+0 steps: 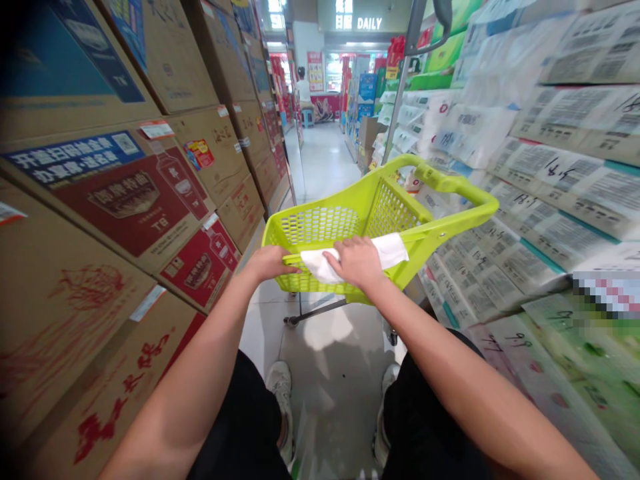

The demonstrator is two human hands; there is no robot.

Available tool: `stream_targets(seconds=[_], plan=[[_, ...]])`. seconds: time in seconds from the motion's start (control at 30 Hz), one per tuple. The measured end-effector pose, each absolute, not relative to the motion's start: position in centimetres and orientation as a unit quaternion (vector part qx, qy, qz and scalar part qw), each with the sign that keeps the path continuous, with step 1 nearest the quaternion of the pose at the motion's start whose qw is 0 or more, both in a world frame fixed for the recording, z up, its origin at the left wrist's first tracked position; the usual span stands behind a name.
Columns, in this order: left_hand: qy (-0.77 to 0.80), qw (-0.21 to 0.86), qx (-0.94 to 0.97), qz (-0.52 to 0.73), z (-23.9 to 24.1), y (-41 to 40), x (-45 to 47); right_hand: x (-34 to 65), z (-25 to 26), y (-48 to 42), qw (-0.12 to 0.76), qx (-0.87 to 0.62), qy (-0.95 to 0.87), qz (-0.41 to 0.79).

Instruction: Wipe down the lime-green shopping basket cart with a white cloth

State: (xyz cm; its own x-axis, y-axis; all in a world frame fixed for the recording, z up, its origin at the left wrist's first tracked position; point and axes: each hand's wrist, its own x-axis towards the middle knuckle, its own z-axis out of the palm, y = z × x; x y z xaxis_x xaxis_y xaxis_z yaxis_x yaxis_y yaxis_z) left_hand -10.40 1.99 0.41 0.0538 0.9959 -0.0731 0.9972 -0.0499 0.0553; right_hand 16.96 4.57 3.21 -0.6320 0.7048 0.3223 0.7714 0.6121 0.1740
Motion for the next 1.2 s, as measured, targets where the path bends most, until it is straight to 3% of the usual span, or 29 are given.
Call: stream_targets(seconds=[0.13, 0.27, 0.4, 0.63, 0.73, 0.87, 1.0, 1.2], plan=[[0.690, 0.045, 0.722, -0.007, 0.6, 2.1, -11.4, 23.8, 5.7, 7.2, 0.090, -0.489, -0.842, -0.208], [0.690, 0.046, 0.723, -0.005, 0.4, 2.0, -10.9, 28.0, 6.7, 8.6, 0.126, -0.514, -0.812, -0.247], [0.683, 0.035, 0.729, 0.016, 0.2, 1.4, -9.0, 23.5, 4.4, 7.2, 0.148, -0.524, -0.807, -0.226], [0.691, 0.018, 0.723, 0.019, 0.2, 0.9, -6.9, 11.1, 0.7, 2.2, 0.186, -0.426, -0.882, -0.083], [0.689, 0.035, 0.724, 0.003, 0.4, 1.2, -7.9, 13.5, 1.6, 3.3, 0.158, -0.396, -0.900, -0.090], [0.688, 0.062, 0.723, -0.010, 0.8, 1.6, -9.4, 22.8, 4.3, 7.4, 0.097, -0.481, -0.853, -0.180], [0.689, 0.053, 0.723, -0.011, 0.5, 1.5, -9.2, 29.0, 5.7, 9.7, 0.138, -0.495, -0.822, -0.245], [0.648, -0.013, 0.761, 0.044, -0.8, 0.4, -6.3, 19.0, 1.7, 4.7, 0.215, -0.487, -0.834, -0.148]])
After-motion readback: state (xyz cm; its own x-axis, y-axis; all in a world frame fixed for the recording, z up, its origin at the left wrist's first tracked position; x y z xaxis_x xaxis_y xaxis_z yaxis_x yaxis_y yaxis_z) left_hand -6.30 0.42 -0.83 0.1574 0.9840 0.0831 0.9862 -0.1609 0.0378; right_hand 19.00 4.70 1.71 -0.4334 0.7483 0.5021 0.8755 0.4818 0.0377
